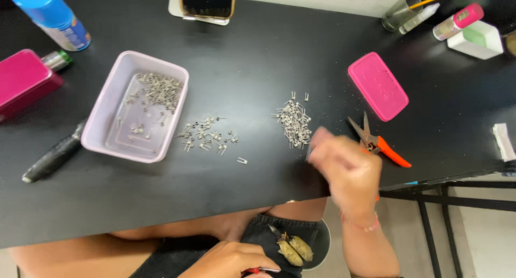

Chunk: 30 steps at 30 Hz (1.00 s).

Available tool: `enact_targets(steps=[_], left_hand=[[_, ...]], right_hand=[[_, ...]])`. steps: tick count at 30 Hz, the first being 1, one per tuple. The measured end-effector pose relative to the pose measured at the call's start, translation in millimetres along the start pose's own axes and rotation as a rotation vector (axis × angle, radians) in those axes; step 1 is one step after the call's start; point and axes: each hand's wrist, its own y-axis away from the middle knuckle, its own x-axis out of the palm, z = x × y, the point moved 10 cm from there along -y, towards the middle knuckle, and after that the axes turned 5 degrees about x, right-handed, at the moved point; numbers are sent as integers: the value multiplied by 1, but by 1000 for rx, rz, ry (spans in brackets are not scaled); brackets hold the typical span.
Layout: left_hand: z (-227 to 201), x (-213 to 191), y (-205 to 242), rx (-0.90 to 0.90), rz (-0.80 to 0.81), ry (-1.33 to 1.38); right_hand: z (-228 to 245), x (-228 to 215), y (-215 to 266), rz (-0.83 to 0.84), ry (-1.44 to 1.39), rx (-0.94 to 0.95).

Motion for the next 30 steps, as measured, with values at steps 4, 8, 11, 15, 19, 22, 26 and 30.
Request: enact_targets(steps=[4,8,11,15,19,22,26,30], left_hand=[[-6,-2,2,-38,30,16],[-22,-11,2,9,-9,-28],[-35,-18,2,-14,-58,-59],[-49,-24,4,45,-141,-134],[-41,-20,10,56,-156,-132],[-31,-17,10,-38,-124,-135],[-28,-14,11,-18,-125,-184],[-26,-10,12,47,-129,-193]], right_hand=[[-12,-35,6,-217,152,-45],[13,-16,14,-150,361,-157],[30,19,21,8,449,-270],[22,11,15,-76,664,-385],[-11,-24,-8,-148,746,-331],[-35,-22,-15,-74,761,-293],[-37,-20,-23,-101,801,-262],[-46,-16,-31,-56,862,-231]])
